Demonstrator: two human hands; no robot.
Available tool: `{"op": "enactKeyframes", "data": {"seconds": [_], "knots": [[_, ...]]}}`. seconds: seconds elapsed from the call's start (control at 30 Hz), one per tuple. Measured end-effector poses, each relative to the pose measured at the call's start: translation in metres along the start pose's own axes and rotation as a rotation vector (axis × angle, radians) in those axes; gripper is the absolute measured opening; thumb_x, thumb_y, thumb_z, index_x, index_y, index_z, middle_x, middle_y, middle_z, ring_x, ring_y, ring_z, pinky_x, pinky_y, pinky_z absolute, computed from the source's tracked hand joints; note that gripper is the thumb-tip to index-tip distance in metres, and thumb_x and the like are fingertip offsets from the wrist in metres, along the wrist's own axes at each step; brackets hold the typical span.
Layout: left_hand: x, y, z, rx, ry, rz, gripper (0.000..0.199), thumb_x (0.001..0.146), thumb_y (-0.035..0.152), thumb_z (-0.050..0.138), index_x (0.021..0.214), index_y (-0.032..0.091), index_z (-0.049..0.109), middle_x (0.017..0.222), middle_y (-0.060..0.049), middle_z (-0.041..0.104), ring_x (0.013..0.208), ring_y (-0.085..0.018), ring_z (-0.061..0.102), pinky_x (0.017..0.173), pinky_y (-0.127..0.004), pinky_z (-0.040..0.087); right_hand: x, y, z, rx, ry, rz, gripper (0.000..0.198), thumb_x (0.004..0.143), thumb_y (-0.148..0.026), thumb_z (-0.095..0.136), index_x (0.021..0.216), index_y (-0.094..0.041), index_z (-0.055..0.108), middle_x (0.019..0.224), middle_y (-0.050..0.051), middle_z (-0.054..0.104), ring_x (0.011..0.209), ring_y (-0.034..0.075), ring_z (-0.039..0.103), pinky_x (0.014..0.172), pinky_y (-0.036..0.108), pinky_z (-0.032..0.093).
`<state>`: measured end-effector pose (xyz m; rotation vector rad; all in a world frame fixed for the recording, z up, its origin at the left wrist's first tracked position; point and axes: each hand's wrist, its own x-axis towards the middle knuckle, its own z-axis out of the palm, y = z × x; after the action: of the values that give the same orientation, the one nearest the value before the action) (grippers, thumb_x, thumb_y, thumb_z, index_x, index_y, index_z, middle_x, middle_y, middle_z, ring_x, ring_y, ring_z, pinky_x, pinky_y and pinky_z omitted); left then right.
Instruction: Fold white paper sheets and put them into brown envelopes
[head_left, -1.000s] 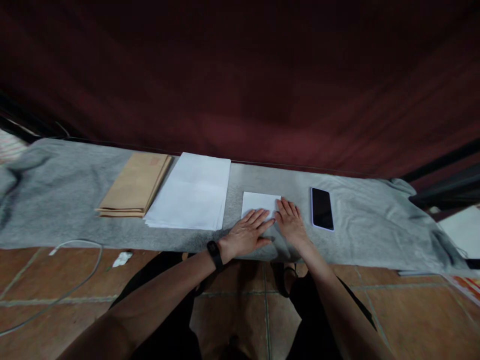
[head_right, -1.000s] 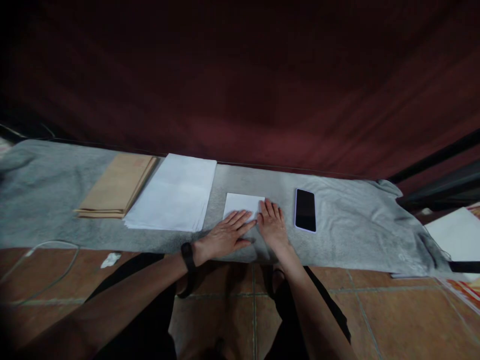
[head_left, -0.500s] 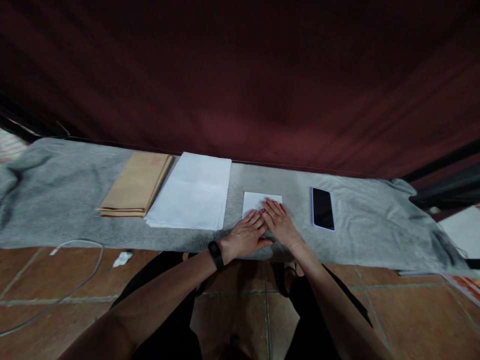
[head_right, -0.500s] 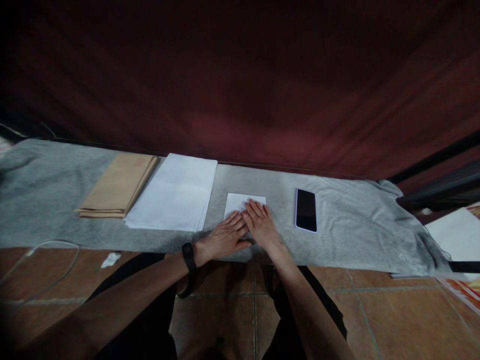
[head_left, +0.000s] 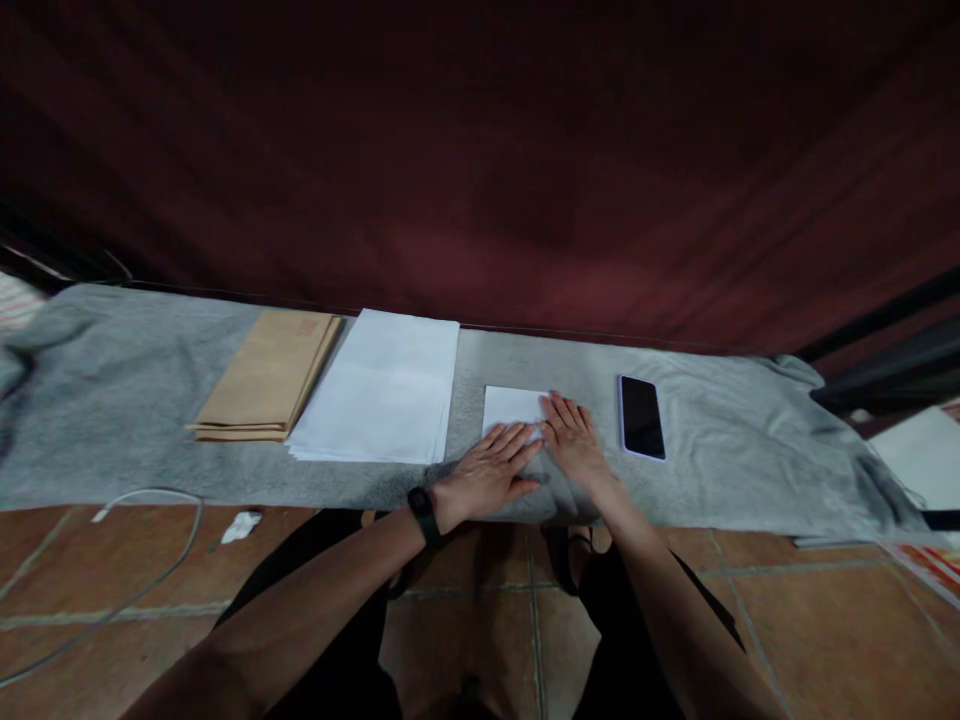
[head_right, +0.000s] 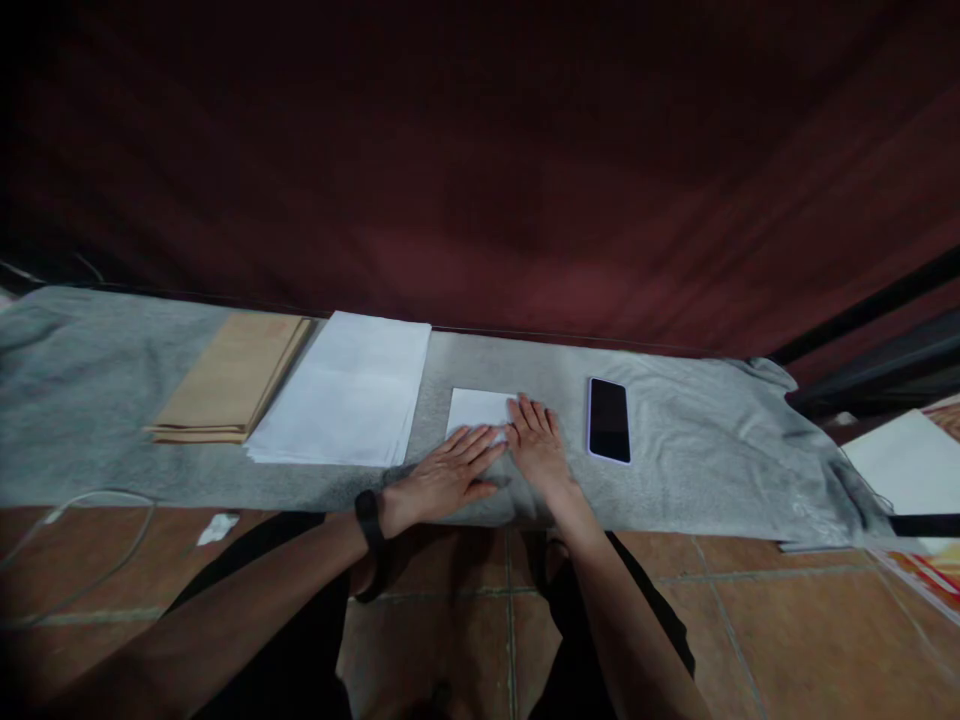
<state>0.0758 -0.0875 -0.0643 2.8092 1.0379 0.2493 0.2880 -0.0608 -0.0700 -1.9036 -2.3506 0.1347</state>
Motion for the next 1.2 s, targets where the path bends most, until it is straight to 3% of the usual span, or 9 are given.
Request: {"op": "enactKeyframes", "data": {"seconds": [0.27,0.53,0.77,0.93,1.07,1.2], "knots": [[-0.006,-0.001,-0.003,-0.011,0.022,-0.083,0.071,0.103,0.059,0.028,0.154,0.011,0.030,0.163,-0.015,0.029,0.153,-0.024,0.020,0.125,-0.042,0.019,-0.006,0.021,0.005,0.024,0.019,0.066,0.058,0.105,-0.043,0.028,0.156,-0.017,0.034,0.165,0.010,0.029,0.151,0.029,0.027,0.122,0.049,0.025],[-0.011,-0.008,0.004,0.043,0.103,-0.266,0.079,0.099,0.061,0.039,0.153,0.004,0.031,0.160,-0.023,0.031,0.151,-0.030,0.025,0.123,-0.047,0.026,-0.012,0.038,0.007,0.099,0.033,0.071,0.059,0.103,-0.044,0.033,0.154,-0.016,0.039,0.164,0.012,0.029,0.153,0.030,0.022,0.121,0.051,0.028],[-0.005,-0.006,-0.001,0.086,0.160,-0.424,0.081,0.099,0.059,0.034,0.153,-0.002,0.028,0.158,-0.027,0.034,0.151,-0.034,0.025,0.124,-0.052,0.020,-0.014,0.043,0.007,0.115,0.054,0.097,0.055,0.100,-0.042,0.040,0.151,-0.020,0.044,0.163,0.010,0.032,0.152,0.031,0.024,0.119,0.051,0.031],[0.016,-0.001,-0.001,0.097,0.136,-0.346,0.076,0.100,0.056,0.035,0.154,0.002,0.029,0.161,-0.022,0.030,0.153,-0.031,0.020,0.126,-0.049,0.015,-0.010,0.041,0.006,0.114,0.042,0.104,0.056,0.098,-0.039,0.044,0.148,-0.015,0.048,0.162,0.013,0.033,0.151,0.032,0.024,0.120,0.049,0.029],[0.032,0.000,0.006,0.084,0.133,-0.240,0.072,0.100,0.058,0.038,0.154,0.010,0.033,0.164,-0.017,0.027,0.154,-0.029,0.019,0.126,-0.048,0.015,-0.009,0.041,0.009,0.114,0.047,0.106,0.055,0.097,-0.039,0.044,0.148,-0.016,0.048,0.162,0.012,0.033,0.151,0.032,0.025,0.120,0.051,0.030],[0.039,-0.002,0.010,0.062,0.134,-0.231,0.068,0.100,0.059,0.040,0.155,0.020,0.035,0.164,-0.014,0.028,0.153,-0.029,0.022,0.124,-0.050,0.017,-0.009,0.042,0.010,0.122,0.056,0.108,0.056,0.096,-0.038,0.044,0.148,-0.018,0.048,0.161,0.011,0.036,0.149,0.033,0.028,0.118,0.053,0.031]]}}
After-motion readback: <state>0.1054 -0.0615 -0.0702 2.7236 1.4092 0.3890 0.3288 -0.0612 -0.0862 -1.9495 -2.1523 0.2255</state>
